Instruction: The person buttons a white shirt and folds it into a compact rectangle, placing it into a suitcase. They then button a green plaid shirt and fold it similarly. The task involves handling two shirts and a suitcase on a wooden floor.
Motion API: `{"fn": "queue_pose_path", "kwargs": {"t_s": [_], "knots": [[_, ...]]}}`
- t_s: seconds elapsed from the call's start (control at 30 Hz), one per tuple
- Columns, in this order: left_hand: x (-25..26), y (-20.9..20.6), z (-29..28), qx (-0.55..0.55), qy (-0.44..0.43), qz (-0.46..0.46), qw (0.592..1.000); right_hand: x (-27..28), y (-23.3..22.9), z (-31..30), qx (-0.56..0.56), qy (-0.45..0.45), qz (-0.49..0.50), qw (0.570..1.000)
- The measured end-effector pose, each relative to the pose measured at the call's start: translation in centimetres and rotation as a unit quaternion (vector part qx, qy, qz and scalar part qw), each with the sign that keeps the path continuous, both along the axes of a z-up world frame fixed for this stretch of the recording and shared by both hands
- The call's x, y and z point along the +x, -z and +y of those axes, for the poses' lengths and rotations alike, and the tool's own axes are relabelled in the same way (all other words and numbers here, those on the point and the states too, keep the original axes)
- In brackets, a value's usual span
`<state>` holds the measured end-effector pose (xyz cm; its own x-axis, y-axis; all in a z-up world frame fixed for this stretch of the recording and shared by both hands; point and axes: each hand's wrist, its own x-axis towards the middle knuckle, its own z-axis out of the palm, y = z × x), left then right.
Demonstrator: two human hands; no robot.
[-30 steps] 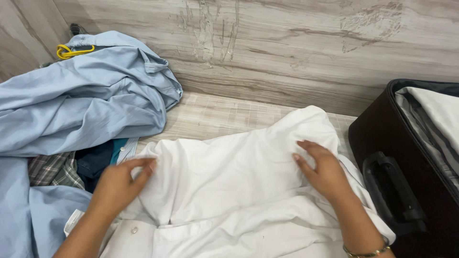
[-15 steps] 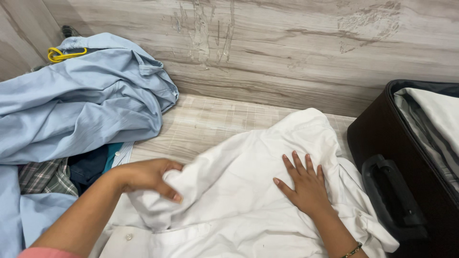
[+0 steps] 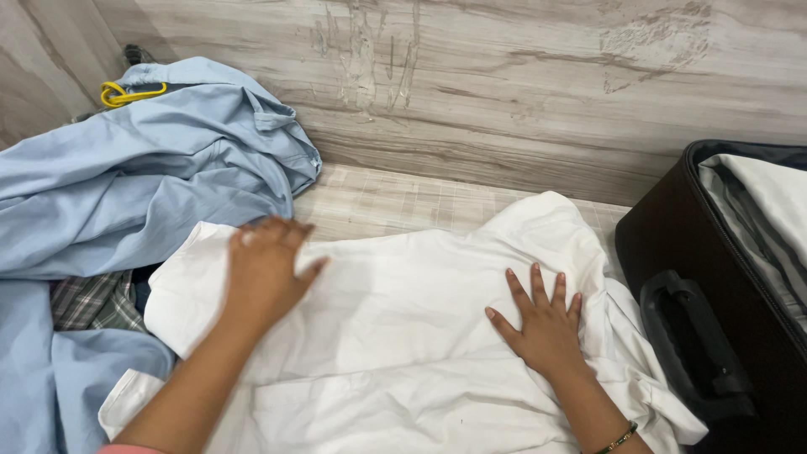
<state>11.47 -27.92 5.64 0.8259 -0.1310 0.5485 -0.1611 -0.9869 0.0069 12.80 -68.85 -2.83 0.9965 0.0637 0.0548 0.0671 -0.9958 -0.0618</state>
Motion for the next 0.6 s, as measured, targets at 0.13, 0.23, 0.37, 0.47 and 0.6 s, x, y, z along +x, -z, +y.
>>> {"fn": "queue_pose_path", "kwargs": {"t_s": [0.13,0.23,0.37,0.47,0.6], "knots": [[-1.6,3.2,-10.2,-0.009,0.001,0.367,0.930,0.1,-2.1,0.4,0.005,0.075,0.134,0.988],[-2.4,4.6,-14.1,-0.034,0.073,0.357,0.931,1.4,-3.2,-0.3,-0.069,0.084,0.121,0.987],[-1.7,6.1,-15.4,-0.046,0.169,0.337,0.925,3.6,-1.5,-1.4,-0.025,-0.025,-0.092,0.995],[0.8,7.0,-11.5,-0.027,0.087,0.324,0.942,4.6,-0.1,-2.6,-0.040,0.051,0.003,0.998],[4.9,7.2,0.7,-0.012,-0.146,0.318,0.937,5.5,-0.2,-2.5,-0.040,0.087,0.034,0.995]]}}
